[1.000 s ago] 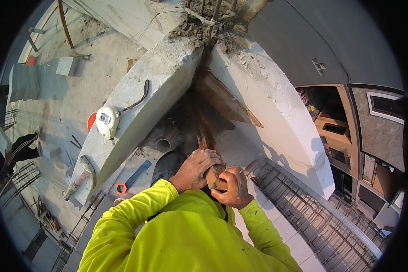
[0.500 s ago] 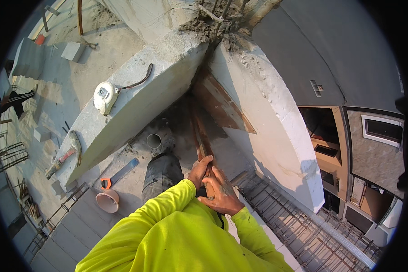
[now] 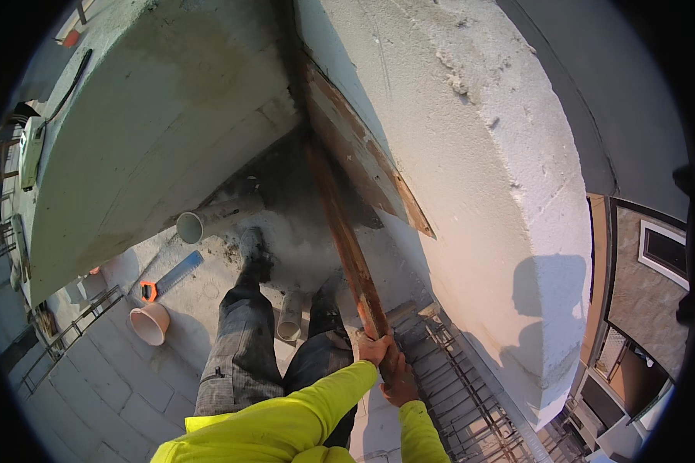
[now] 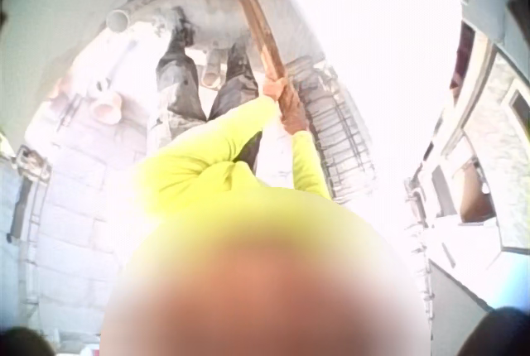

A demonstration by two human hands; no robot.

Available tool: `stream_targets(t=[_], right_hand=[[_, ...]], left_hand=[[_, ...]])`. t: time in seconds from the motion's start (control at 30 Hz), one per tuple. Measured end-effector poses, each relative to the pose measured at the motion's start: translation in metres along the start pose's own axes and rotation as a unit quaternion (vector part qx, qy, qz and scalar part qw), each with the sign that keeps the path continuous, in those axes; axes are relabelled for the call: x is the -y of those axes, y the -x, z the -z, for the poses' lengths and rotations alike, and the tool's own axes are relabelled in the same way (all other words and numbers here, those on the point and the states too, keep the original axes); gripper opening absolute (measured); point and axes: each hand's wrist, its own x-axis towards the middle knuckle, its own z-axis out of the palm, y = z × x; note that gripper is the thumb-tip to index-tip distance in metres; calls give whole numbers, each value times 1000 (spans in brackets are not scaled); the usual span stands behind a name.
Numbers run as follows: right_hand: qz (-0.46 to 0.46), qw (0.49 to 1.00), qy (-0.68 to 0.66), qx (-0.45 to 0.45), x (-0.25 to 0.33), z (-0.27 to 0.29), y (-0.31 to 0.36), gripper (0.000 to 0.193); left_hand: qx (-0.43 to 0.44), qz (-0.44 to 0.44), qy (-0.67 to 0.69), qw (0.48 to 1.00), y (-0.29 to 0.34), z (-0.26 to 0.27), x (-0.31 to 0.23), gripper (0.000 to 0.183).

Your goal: The person scoops cement from a bucket and applies it to a concrete wall using a trowel and a wooden float. They smooth the surface and remove excess material, working on a vertical wall section at a construction site.

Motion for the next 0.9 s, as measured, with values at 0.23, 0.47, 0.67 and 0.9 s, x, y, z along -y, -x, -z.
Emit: stream_targets(t=[0.23, 0.47, 0.67, 0.9], right_hand=[[-46, 945, -290, 143, 109, 26, 18, 73], [42, 796, -598, 80, 246, 68, 60, 56], [33, 698, -710, 85, 315, 116, 73, 34], [5, 558, -808, 187, 292, 75, 58, 33]], left_hand=[[172, 96, 198, 960, 27, 124, -39, 57], [151, -15, 82, 985, 107, 186, -164, 41], [101, -36, -3, 994, 152, 202, -245, 35], [125, -3, 137, 983, 150, 205, -234, 30]])
